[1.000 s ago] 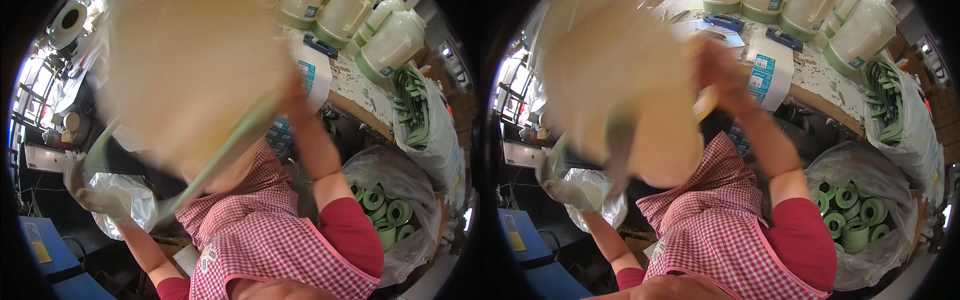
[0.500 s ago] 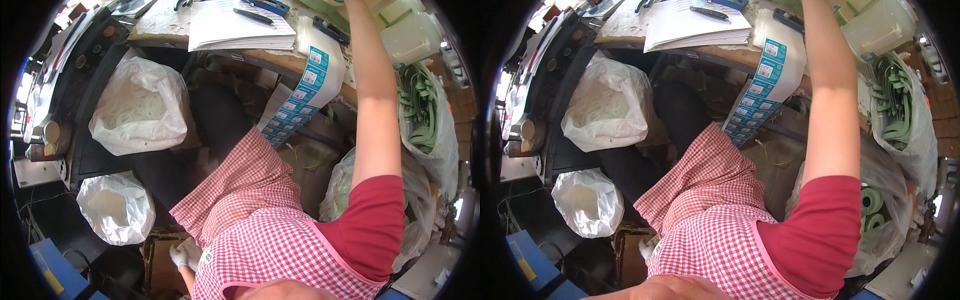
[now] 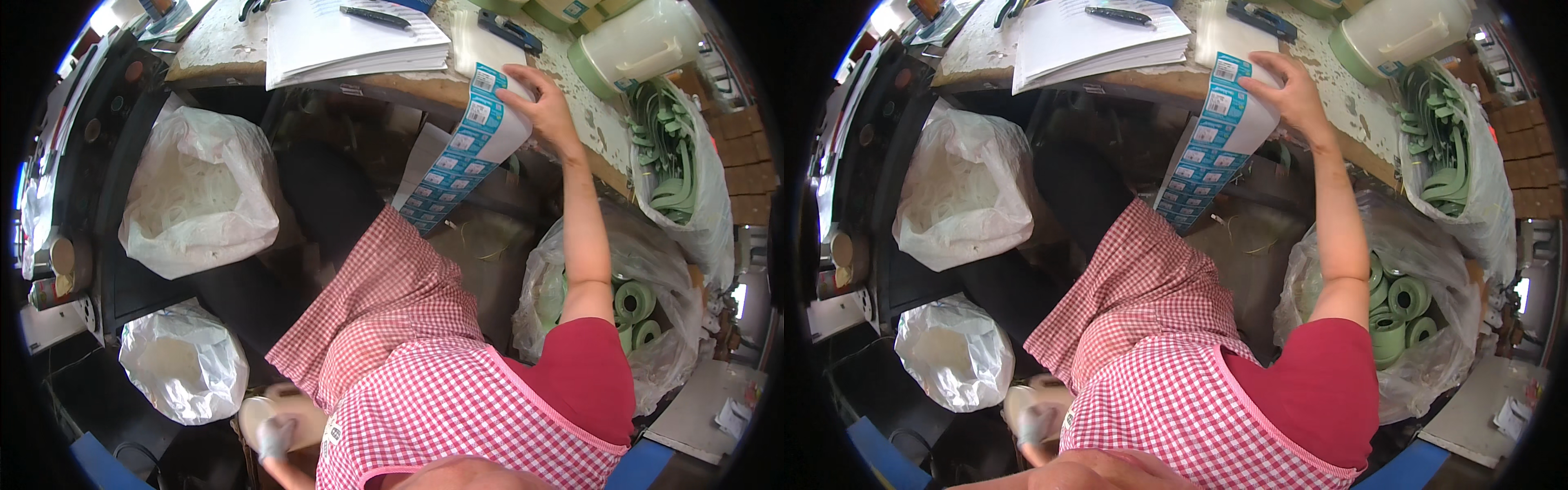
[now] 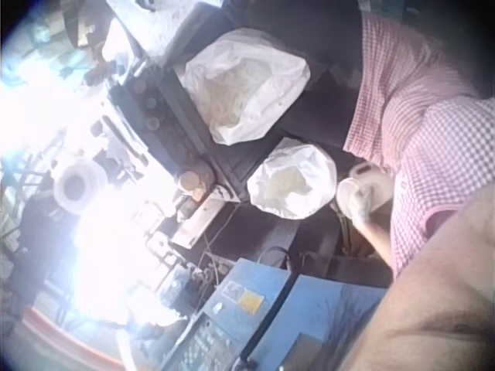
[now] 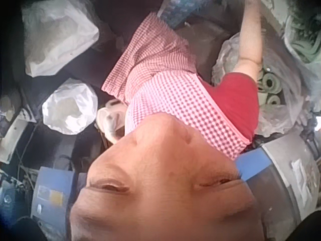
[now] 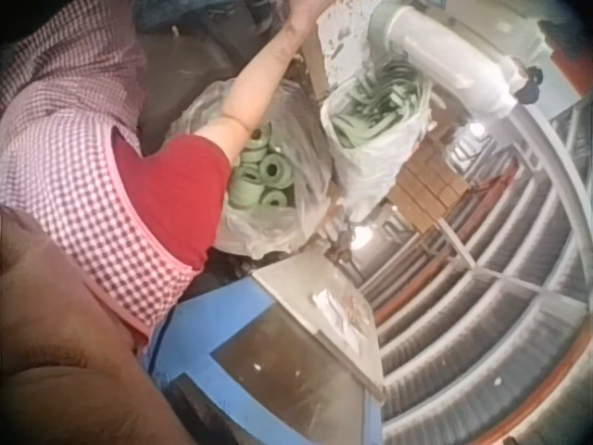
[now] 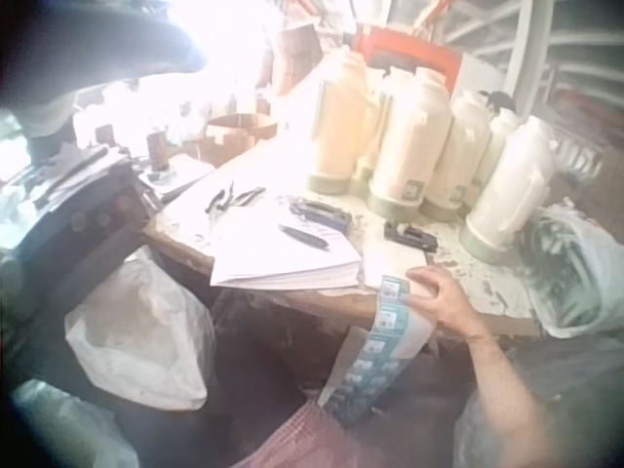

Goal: The person repeatedly assembles white plastic containers by inserting a small white cap, applying a blue label, and securing a green lid with a handle. The person handles the containers one at a time and places the finished units on the table.

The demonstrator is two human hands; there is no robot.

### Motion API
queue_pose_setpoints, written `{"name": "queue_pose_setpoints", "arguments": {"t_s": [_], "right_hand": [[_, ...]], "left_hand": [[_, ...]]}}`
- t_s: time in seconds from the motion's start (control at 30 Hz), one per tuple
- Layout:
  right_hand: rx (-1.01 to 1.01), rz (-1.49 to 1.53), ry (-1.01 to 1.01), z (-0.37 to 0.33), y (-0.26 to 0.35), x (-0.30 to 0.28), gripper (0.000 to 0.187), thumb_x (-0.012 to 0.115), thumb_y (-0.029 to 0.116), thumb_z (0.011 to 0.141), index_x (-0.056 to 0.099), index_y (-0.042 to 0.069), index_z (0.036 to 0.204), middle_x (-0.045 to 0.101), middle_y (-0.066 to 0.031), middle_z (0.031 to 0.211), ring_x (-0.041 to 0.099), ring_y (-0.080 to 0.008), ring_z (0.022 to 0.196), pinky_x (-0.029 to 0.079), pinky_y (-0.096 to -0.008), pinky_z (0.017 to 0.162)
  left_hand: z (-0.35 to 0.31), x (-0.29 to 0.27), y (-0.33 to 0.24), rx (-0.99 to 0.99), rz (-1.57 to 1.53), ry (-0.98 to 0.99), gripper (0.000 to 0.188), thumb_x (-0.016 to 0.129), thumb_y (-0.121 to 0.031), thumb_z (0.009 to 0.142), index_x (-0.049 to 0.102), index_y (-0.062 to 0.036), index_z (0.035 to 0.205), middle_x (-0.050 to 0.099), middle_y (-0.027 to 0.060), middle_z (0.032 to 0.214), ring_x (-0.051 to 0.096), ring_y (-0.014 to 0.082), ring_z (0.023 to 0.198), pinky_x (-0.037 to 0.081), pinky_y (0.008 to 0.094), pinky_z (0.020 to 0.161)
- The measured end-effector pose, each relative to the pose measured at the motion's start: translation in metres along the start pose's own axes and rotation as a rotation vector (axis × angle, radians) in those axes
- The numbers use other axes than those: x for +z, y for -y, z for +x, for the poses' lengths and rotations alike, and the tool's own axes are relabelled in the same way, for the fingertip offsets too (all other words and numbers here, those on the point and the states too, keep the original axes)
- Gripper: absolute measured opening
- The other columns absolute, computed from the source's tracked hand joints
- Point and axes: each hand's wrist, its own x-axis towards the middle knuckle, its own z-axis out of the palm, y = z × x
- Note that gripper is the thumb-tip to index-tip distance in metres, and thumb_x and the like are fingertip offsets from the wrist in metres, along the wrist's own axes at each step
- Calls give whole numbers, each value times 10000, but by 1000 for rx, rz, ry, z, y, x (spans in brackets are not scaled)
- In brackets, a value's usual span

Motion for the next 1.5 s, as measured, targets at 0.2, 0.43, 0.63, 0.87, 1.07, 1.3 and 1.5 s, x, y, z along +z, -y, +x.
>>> {"name": "queue_pose_setpoints", "arguments": {"t_s": [0.2, 0.43, 0.63, 0.87, 1.07, 1.3, 1.5], "right_hand": [[284, 406, 115, 7, 6, -1, 375, 856, 245, 874, 763, 55, 1183, 720, -63, 1134, 687, -158, 1021, 558, -298, 877], [362, 405, 235, 29, -20, -4, 361, 840, 278, 900, 757, 46, 1165, 715, -63, 1140, 684, -165, 1055, 558, -288, 887], [1, 150, 6, 11, -20, 13, 500, 870, 369, 866, 767, 49, 1235, 701, -66, 1175, 672, -186, 1108, 541, -320, 934], [154, 164, -88, 18, -16, 19, 345, 870, 356, 830, 827, 107, 1065, 791, -49, 977, 746, -163, 906, 572, -302, 821], [47, 100, -184, 15, -23, 26, 271, 846, 253, 884, 780, 55, 1058, 768, -18, 919, 692, -90, 843, 542, -257, 767], [-236, -126, -417, 12, -3, 32, 145, 849, 205, 834, 794, 114, 933, 770, -48, 887, 739, -209, 825, 557, -330, 764], [-685, -560, -468, -37, 55, 20, 182, 878, 82, 813, 779, 143, 952, 757, 12, 1092, 680, -235, 1036, 525, -366, 906]], "left_hand": [[-241, -143, -94, 397, -573, -673, 326, 678, -204, 962, 684, 69, 1139, 725, 213, 1062, 704, 290, 955, 553, 387, 860], [-129, -58, -171, 615, -1223, -1242, 374, 630, -159, 1041, 600, 86, 1322, 658, 211, 1286, 658, 295, 1128, 525, 385, 1010], [-89, -44, -274, 528, -1224, -320, 469, 474, -237, 1142, 481, 71, 1496, 576, 154, 1470, 575, 225, 1301, 453, 353, 1104], [2, -29, -324, 848, -148, -267, 448, 528, -297, 1113, 545, -36, 1477, 631, 98, 1358, 631, 212, 1212, 592, 336, 917], [-78, -101, -354, 739, -254, 100, 620, 693, -321, 1026, 517, 73, 1472, 564, 224, 1501, 521, 316, 1417, 381, 346, 1201], [-127, -129, -251, 902, -928, 130, 314, 618, -189, 1027, 752, 88, 1088, 783, 194, 1031, 754, 227, 946, 583, 316, 884], [-56, -161, -240, 787, -1189, -719, 381, 472, -248, 1128, 687, 49, 1230, 716, 88, 1032, 670, 156, 912, 542, 305, 849]]}}
